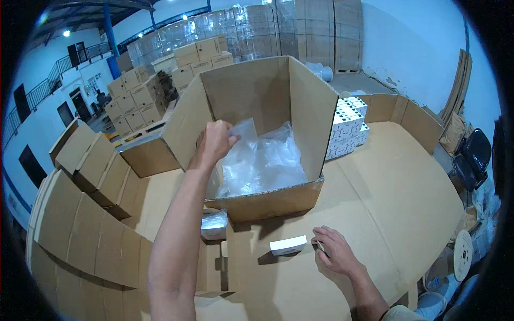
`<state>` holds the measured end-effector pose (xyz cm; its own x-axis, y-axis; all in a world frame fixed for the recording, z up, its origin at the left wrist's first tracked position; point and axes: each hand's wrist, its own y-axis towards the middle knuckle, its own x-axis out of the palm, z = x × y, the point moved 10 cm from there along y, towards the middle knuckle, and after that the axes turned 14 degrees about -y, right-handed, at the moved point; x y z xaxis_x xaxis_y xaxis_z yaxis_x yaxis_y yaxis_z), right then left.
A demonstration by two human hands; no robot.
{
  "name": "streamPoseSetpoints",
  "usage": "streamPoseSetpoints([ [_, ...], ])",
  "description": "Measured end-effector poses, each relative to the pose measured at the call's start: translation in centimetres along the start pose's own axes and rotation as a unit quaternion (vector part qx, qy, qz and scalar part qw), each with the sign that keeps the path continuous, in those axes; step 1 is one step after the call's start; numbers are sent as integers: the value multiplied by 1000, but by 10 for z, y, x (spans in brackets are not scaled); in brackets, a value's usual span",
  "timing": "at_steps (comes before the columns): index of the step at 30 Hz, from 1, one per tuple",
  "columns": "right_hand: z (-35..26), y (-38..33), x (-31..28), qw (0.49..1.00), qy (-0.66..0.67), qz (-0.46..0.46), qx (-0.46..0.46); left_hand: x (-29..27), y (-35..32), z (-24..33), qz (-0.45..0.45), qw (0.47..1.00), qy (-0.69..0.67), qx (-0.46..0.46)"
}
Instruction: Packing small white networking equipment boxes into individual plastic bags and then into a larger shipping container.
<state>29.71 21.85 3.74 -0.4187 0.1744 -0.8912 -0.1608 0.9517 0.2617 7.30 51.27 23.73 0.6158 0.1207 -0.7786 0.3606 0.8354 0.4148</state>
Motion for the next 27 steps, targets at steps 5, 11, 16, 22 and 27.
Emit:
streamPoseSetpoints([
  [5,3,-4,4,1000,-13,-2,-12,-83,-35,76,146,974,-161,64],
  [11,8,-3,4,998,45,25,-27,-94,-128,106,194,944,-267,-1],
  [16,23,-13,5,991,111,71,-12,-49,-219,127,176,931,-317,-51],
  [22,25,-31,21,878,451,-62,148,28,-312,116,106,942,-303,-94],
  [27,-25,-34,25,751,642,-125,87,91,-347,102,69,948,-304,-71],
])
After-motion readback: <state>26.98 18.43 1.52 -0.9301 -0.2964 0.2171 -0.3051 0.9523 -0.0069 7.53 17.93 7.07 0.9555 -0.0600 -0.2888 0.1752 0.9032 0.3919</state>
